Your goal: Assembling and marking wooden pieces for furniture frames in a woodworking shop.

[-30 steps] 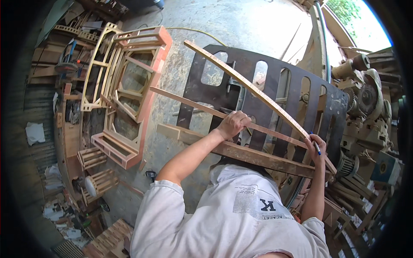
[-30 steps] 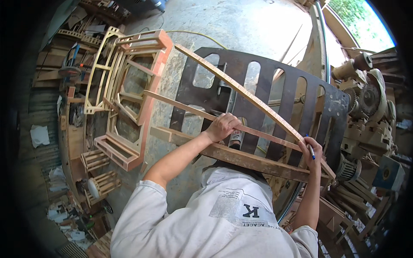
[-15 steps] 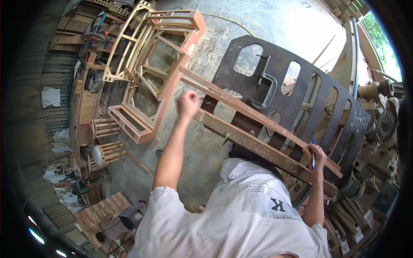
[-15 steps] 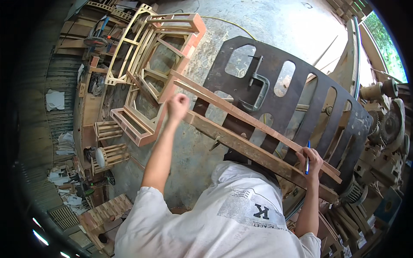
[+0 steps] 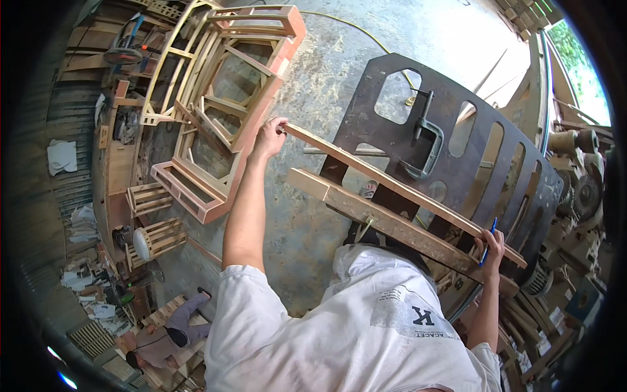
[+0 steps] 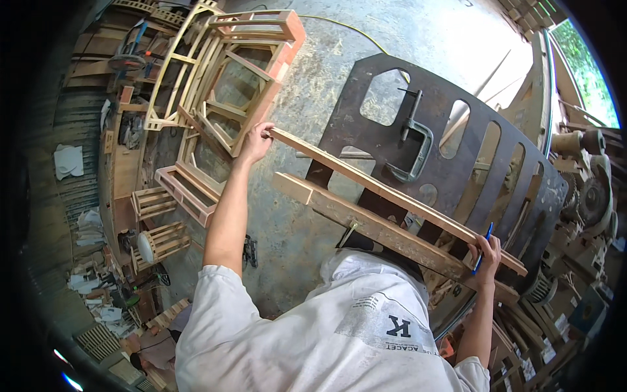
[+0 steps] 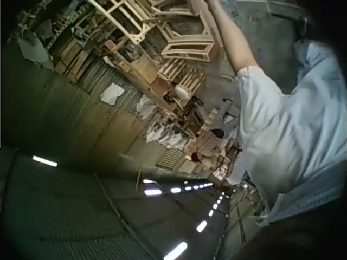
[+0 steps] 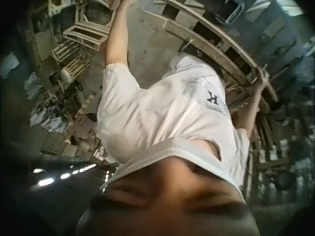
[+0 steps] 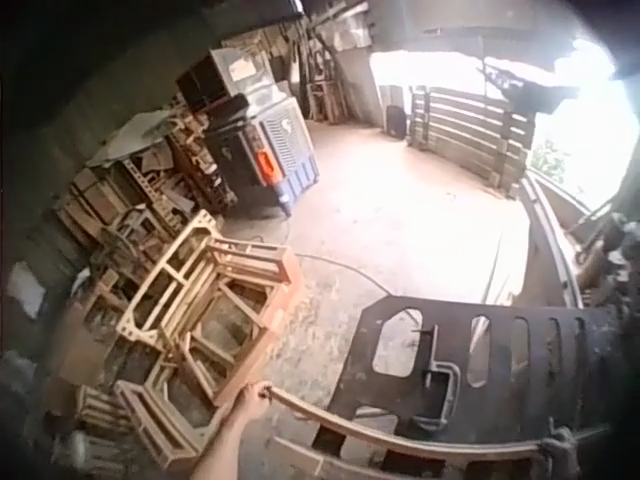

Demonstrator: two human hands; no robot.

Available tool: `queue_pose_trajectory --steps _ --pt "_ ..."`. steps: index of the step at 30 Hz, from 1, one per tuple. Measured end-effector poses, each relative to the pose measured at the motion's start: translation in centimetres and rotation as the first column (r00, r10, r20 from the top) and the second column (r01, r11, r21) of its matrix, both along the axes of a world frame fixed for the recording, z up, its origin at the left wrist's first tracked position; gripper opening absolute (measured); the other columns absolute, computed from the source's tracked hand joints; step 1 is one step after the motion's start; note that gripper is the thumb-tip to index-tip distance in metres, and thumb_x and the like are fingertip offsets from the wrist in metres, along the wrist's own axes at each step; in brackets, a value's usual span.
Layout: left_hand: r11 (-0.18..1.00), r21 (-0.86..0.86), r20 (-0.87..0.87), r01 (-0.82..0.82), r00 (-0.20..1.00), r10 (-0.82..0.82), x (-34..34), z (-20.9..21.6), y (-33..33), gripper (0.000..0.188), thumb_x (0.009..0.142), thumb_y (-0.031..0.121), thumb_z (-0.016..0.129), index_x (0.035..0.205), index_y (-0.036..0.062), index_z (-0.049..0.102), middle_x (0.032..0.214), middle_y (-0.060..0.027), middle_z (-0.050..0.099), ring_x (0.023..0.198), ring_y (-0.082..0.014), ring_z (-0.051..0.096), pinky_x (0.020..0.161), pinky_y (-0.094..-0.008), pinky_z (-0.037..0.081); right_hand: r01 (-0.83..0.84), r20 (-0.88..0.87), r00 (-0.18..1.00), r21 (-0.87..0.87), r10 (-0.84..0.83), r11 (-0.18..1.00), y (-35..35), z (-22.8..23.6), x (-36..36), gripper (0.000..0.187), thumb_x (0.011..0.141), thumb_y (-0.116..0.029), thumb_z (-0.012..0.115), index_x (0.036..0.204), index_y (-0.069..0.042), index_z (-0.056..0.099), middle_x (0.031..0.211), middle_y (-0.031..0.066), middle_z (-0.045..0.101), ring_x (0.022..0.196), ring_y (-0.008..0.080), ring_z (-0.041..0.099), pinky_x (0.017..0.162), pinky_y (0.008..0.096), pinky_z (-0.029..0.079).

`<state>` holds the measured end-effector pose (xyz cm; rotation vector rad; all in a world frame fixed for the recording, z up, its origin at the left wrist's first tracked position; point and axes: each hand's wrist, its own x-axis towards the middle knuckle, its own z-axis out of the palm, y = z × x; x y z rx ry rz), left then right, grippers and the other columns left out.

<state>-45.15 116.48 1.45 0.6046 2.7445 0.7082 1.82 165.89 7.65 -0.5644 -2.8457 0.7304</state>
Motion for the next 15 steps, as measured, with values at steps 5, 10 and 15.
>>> queue_pose_trajectory --steps 5,10,15 --pt "0.997 -0.020 -0.074 0.078 0.994 -0.080 -2.1 -0.9 -0.3 0.028 0.072 0.000 0.070 0.099 0.0047 0.068 0.095 -0.0131 0.068 0.089 -0.0228 0.067 0.078 -0.0347 0.053 0.070 -0.025 0.997 -0.073 -0.072 0.995 -0.4 -2.9 -0.1 0.033 0.064 0.003 0.076 0.094 -0.003 0.064 0.084 0.0116 0.057 0.082 0.0296 0.057 0.067 0.0387 0.046" --pt "0.979 -0.089 0.002 0.181 0.983 -0.182 -3.5 0.9 1.1 0.024 0.074 0.002 0.069 0.098 0.0043 0.066 0.086 -0.0176 0.068 0.082 -0.0287 0.068 0.073 -0.0366 0.053 0.001 0.055 0.998 0.094 -0.006 0.996 -0.4 -1.8 -1.4 0.028 0.071 -0.014 0.077 0.095 -0.007 0.065 0.085 0.0101 0.059 0.087 0.0315 0.057 0.075 0.0415 0.047" --pt "0.976 -0.092 0.093 0.200 0.977 -0.191 -3.4 1.9 0.8 0.021 0.075 -0.001 0.068 0.095 0.0042 0.063 0.076 -0.0134 0.066 0.069 -0.0181 0.066 0.066 -0.0320 0.052 0.025 0.123 0.992 0.068 -0.033 0.997 1.1 -2.3 -0.3 0.028 0.067 -0.010 0.074 0.093 -0.010 0.064 0.084 0.0071 0.058 0.087 0.0291 0.057 0.076 0.0413 0.046"
